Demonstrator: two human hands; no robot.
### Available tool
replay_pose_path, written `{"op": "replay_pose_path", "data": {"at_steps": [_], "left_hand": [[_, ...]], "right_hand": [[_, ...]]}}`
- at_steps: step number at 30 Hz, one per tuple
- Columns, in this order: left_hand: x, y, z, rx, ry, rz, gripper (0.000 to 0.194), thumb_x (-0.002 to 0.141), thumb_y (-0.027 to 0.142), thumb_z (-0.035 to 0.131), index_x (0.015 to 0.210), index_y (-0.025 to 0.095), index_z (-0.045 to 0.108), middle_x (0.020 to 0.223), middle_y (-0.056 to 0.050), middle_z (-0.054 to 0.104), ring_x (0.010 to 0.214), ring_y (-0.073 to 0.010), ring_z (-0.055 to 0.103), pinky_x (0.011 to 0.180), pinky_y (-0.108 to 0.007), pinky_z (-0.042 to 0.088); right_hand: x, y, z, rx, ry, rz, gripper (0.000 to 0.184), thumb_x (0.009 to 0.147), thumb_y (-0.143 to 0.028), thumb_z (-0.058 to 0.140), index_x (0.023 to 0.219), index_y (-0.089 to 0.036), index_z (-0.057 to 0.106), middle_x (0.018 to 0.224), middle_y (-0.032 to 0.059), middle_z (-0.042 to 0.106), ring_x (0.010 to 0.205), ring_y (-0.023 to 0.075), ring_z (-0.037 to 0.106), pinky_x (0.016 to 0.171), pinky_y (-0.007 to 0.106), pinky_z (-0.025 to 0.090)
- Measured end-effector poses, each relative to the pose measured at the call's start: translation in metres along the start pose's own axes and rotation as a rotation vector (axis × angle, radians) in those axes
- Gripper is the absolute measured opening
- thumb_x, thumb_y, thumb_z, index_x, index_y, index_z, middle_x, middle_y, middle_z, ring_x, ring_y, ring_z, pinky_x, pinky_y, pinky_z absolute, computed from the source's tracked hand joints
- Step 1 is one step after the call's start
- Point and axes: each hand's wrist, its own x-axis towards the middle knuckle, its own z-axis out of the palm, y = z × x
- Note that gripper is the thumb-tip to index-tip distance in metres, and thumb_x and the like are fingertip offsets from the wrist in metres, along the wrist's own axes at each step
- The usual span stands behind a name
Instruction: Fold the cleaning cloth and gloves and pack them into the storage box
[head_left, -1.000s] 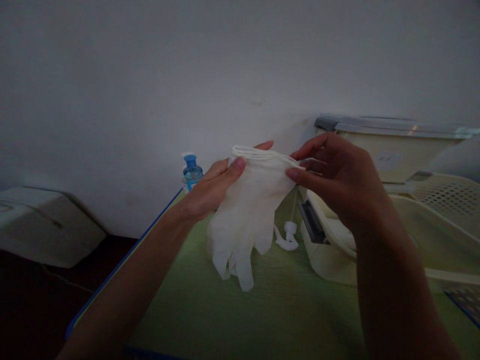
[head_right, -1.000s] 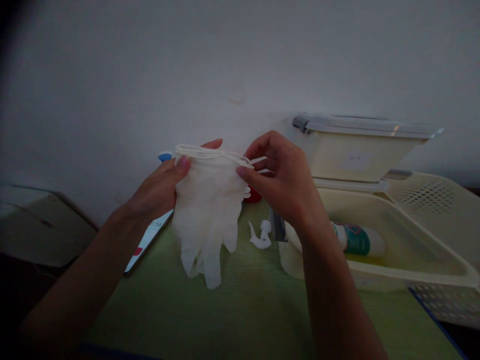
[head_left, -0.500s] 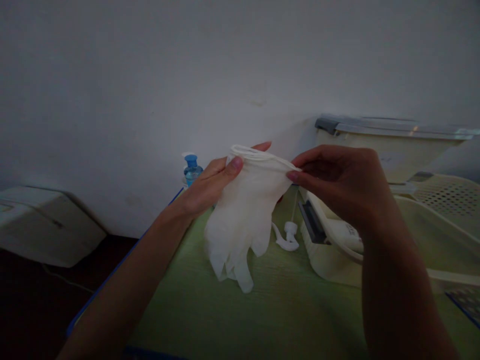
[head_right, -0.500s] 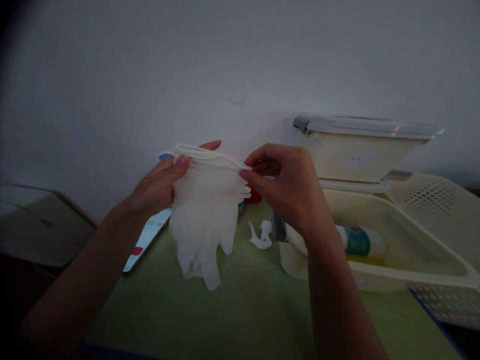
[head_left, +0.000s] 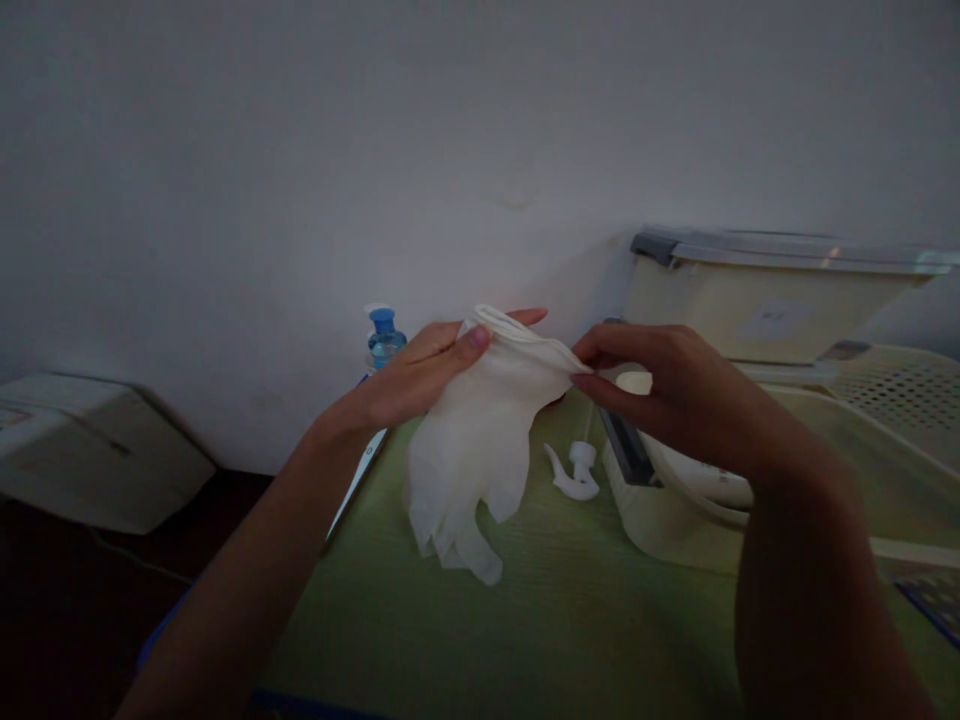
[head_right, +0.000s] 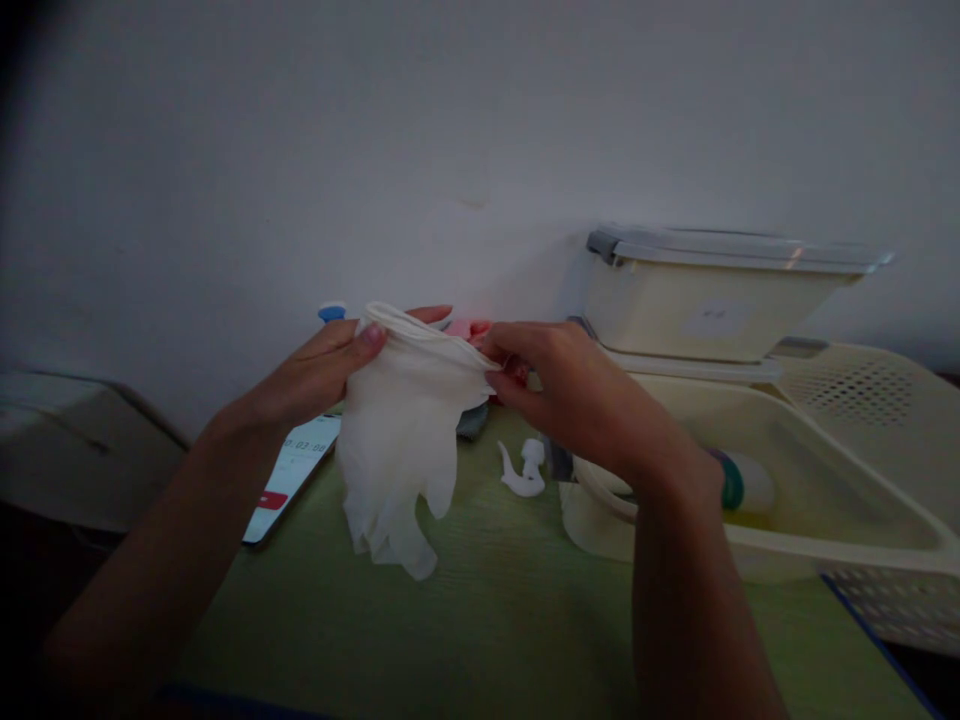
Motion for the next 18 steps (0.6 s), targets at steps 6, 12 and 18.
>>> {"op": "replay_pose_path", "data": {"at_steps": [6, 12, 18], "left_hand": [[0.0024, -0.0039, -0.0042, 0.070, -0.018, 0.031, 0.047, 0.083, 0.050, 0.053, 0.117, 0.019, 0.063, 0.106, -0.008, 0.069, 0.095, -0.0240, 0.063, 0.077, -0.026, 0.049], [0.0003, 0.0008, -0.0060, 0.103, 0.022, 0.033, 0.049, 0.082, 0.049, 0.055, 0.120, 0.018, 0.060, 0.107, -0.008, 0.069, 0.099, -0.0248, 0.062, 0.081, -0.028, 0.049], [-0.0014, 0.0042, -0.0026, 0.091, 0.050, 0.047, 0.050, 0.082, 0.049, 0.055, 0.120, 0.017, 0.060, 0.110, -0.008, 0.067, 0.103, -0.0264, 0.060, 0.086, -0.030, 0.047]], "right_hand": [[0.0002, 0.0024, 0.0025, -0.279, -0.013, -0.017, 0.005, 0.074, -0.022, 0.052, 0.070, -0.021, 0.055, 0.062, -0.0001, 0.058, 0.052, 0.0137, 0.050, 0.053, 0.026, 0.033], [-0.0005, 0.0053, -0.0019, -0.234, 0.158, -0.018, 0.015, 0.074, -0.035, 0.059, 0.073, -0.020, 0.056, 0.066, 0.0011, 0.060, 0.058, 0.0157, 0.053, 0.056, 0.028, 0.037], [-0.0019, 0.0004, -0.0053, 0.136, 0.155, 0.078, 0.031, 0.079, -0.048, 0.055, 0.067, -0.020, 0.062, 0.061, 0.0001, 0.062, 0.055, 0.0133, 0.056, 0.052, 0.025, 0.042]]}}
